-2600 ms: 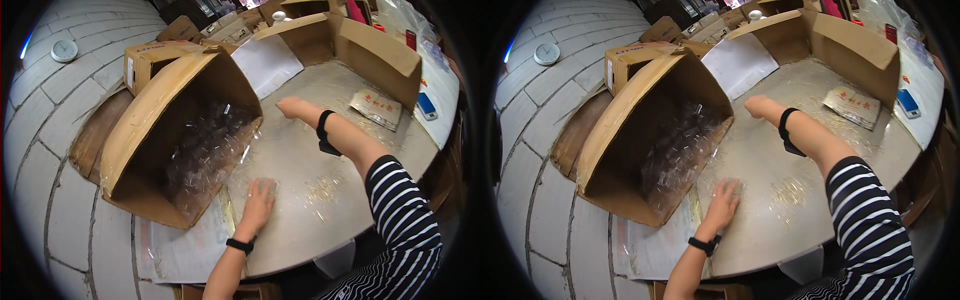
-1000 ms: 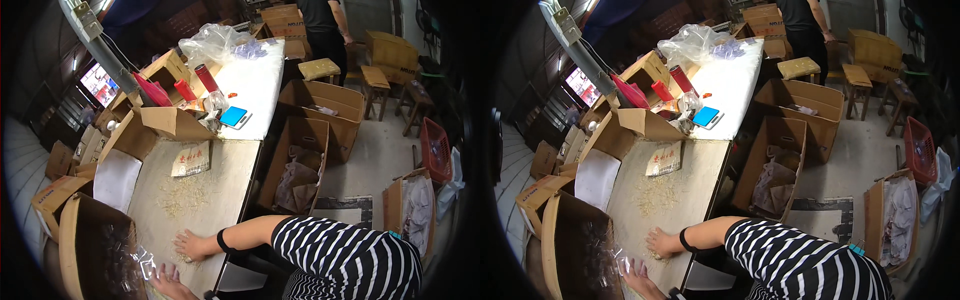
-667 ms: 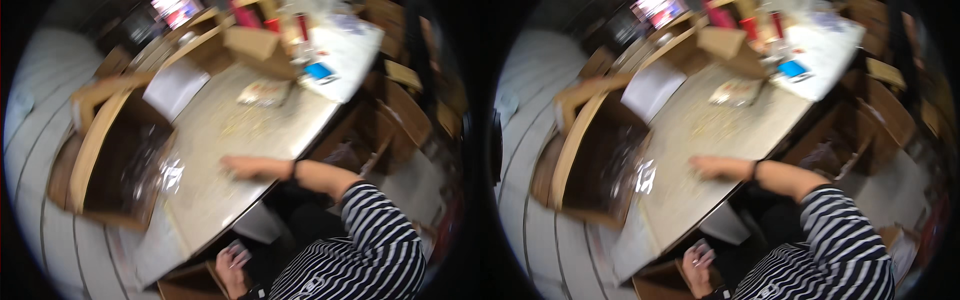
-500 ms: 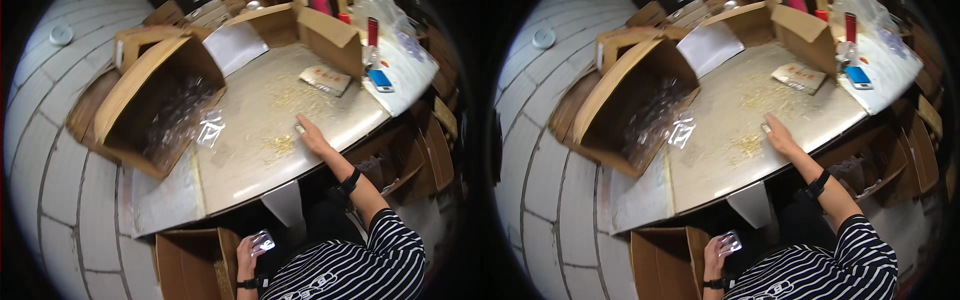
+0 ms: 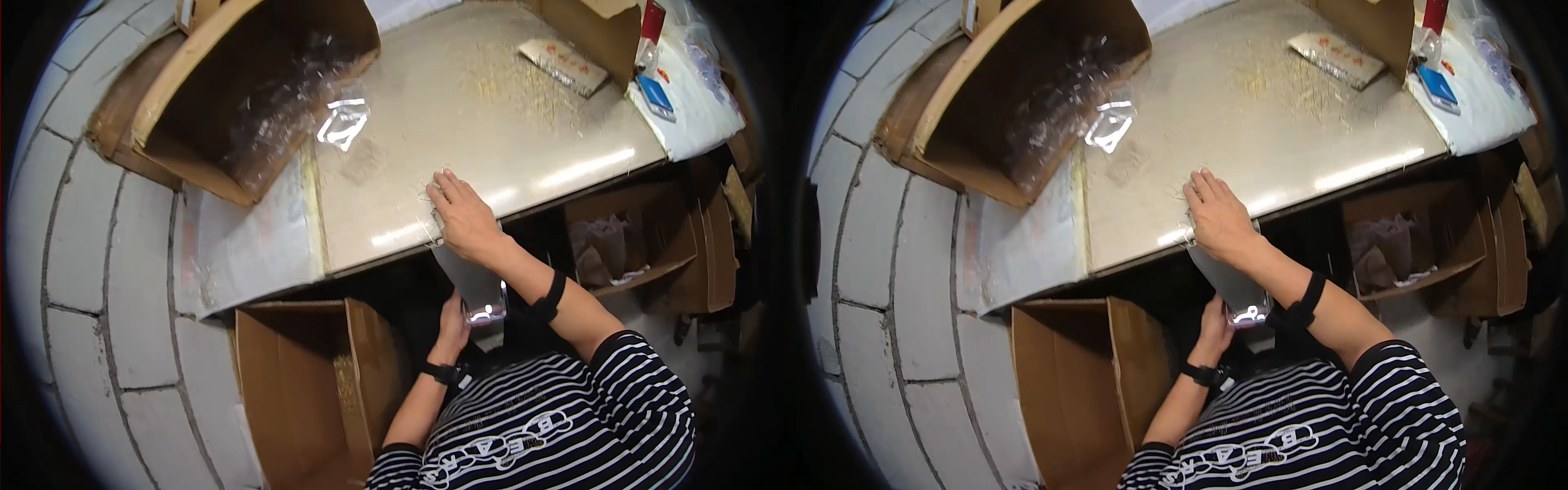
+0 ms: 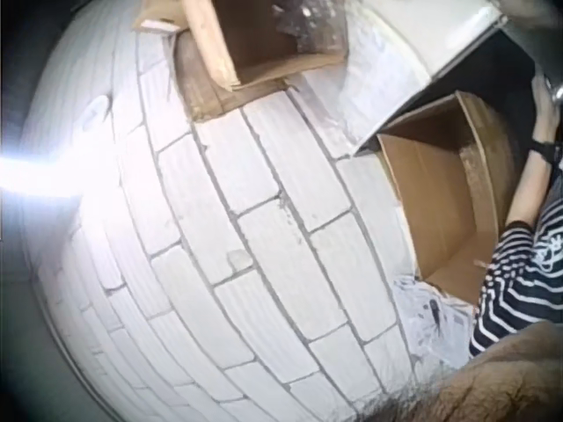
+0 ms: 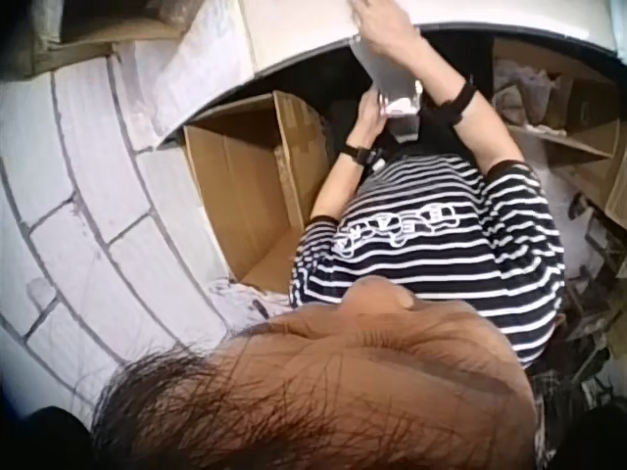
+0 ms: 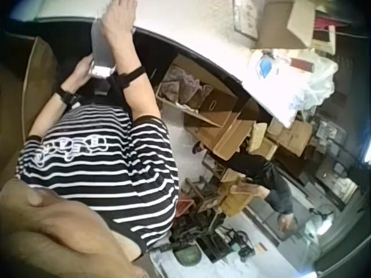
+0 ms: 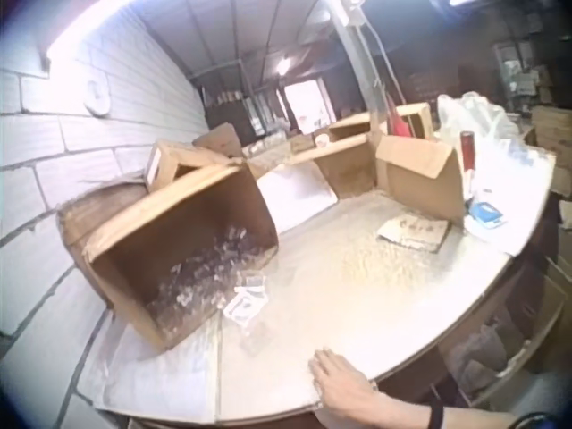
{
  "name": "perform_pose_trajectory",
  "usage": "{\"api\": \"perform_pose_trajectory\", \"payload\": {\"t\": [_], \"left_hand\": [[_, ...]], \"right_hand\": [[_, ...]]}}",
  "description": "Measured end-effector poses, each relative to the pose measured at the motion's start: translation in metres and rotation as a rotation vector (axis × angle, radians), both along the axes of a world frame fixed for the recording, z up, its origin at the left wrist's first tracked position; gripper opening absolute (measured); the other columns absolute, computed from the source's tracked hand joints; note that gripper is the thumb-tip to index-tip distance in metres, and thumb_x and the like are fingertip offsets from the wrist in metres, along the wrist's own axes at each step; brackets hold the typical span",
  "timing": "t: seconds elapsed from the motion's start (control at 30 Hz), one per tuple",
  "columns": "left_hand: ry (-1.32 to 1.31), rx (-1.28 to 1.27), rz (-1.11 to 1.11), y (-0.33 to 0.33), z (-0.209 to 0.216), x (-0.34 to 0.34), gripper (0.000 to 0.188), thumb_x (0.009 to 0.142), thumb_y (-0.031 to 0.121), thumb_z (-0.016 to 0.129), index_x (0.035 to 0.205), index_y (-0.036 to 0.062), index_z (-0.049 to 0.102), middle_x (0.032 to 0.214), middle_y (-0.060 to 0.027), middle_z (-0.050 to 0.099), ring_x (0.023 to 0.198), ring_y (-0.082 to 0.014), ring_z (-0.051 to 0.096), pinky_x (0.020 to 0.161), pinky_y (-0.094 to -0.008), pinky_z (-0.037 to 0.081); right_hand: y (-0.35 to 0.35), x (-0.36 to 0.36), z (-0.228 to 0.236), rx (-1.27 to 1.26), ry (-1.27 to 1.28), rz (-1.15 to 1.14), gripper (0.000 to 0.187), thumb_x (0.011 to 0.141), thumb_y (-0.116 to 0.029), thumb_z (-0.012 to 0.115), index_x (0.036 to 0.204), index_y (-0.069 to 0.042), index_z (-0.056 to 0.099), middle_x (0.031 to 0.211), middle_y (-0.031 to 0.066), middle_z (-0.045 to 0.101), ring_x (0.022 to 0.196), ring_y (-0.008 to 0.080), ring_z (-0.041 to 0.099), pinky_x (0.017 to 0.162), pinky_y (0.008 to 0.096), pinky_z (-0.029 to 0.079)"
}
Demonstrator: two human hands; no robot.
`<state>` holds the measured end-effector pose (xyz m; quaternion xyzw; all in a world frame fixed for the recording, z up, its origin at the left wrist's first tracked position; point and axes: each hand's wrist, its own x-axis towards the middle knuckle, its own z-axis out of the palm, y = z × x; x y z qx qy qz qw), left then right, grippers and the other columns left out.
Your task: The person sits on the floor and repeatedly scoops small yellow items from a table into clear plastic bags. They seal each bag and place it into a cardboard box. The process is repeated for multiple bags throughout the clip.
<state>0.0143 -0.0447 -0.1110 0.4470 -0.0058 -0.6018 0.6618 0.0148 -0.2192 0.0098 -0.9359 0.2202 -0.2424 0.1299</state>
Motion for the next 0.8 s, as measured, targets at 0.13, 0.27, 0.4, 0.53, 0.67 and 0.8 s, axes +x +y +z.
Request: {"api": "perform_pose_trajectory", "payload": {"t": [0.13,0.27,0.4,0.53,0.67,0.8], "left_hand": [[-0.001,0.042,0.003,0.003,0.011,-0.005,0.043,0.100,0.036,0.034,0.119,0.0014,0.050,0.103,-0.0124,0.064,0.082,-0.0257,0.068,0.062,-0.0413,0.059],[0.011,0.063,0.017,0.005,0.008,-0.010,0.045,0.101,0.037,0.031,0.120,-0.0005,0.049,0.105,-0.0138,0.064,0.082,-0.0256,0.068,0.062,-0.0399,0.059],[0.006,0.028,-0.003,0.009,-0.010,-0.019,0.047,0.101,0.038,0.031,0.120,-0.0003,0.049,0.103,-0.0141,0.065,0.083,-0.0253,0.068,0.061,-0.0385,0.060],[0.009,-0.045,-0.012,0.014,-0.009,-0.015,0.048,0.101,0.039,0.030,0.121,-0.0004,0.048,0.106,-0.0145,0.064,0.086,-0.0239,0.068,0.062,-0.0366,0.060],[0.003,-0.081,-0.014,0.016,-0.002,-0.015,0.047,0.101,0.039,0.031,0.122,-0.0005,0.048,0.110,-0.0151,0.062,0.092,-0.0237,0.066,0.070,-0.0376,0.059],[-0.037,-0.071,0.010,0.019,-0.021,-0.019,0.044,0.101,0.037,0.033,0.120,0.0009,0.050,0.113,-0.0128,0.061,0.098,-0.0223,0.064,0.078,-0.0373,0.056]], "right_hand": [[0.022,-0.034,0.028,0.099,-0.017,0.045,0.040,0.078,-0.004,0.052,0.117,0.005,0.053,0.131,0.0226,0.046,0.127,0.0385,0.040,0.103,0.0417,0.036],[0.025,-0.079,0.035,0.165,-0.137,0.140,0.038,0.074,0.004,0.057,0.112,0.002,0.057,0.124,0.0189,0.052,0.119,0.0369,0.047,0.097,0.0404,0.044],[0.034,-0.132,0.024,0.335,-0.173,0.148,0.034,0.075,0.007,0.058,0.108,0.000,0.060,0.114,0.0170,0.059,0.106,0.0347,0.058,0.086,0.0389,0.050],[0.040,-0.164,0.006,0.520,-0.121,0.164,0.030,0.077,0.009,0.056,0.105,0.001,0.062,0.107,0.0173,0.062,0.096,0.0345,0.062,0.080,0.0367,0.052],[0.053,-0.166,-0.003,0.719,-0.063,0.199,0.029,0.076,0.010,0.056,0.104,0.002,0.062,0.104,0.0197,0.062,0.097,0.0354,0.061,0.083,0.0376,0.051],[0.083,-0.152,-0.047,0.474,0.044,0.412,0.040,0.072,0.008,0.056,0.111,0.001,0.059,0.111,0.0208,0.060,0.104,0.0353,0.058,0.089,0.0395,0.049]]}}
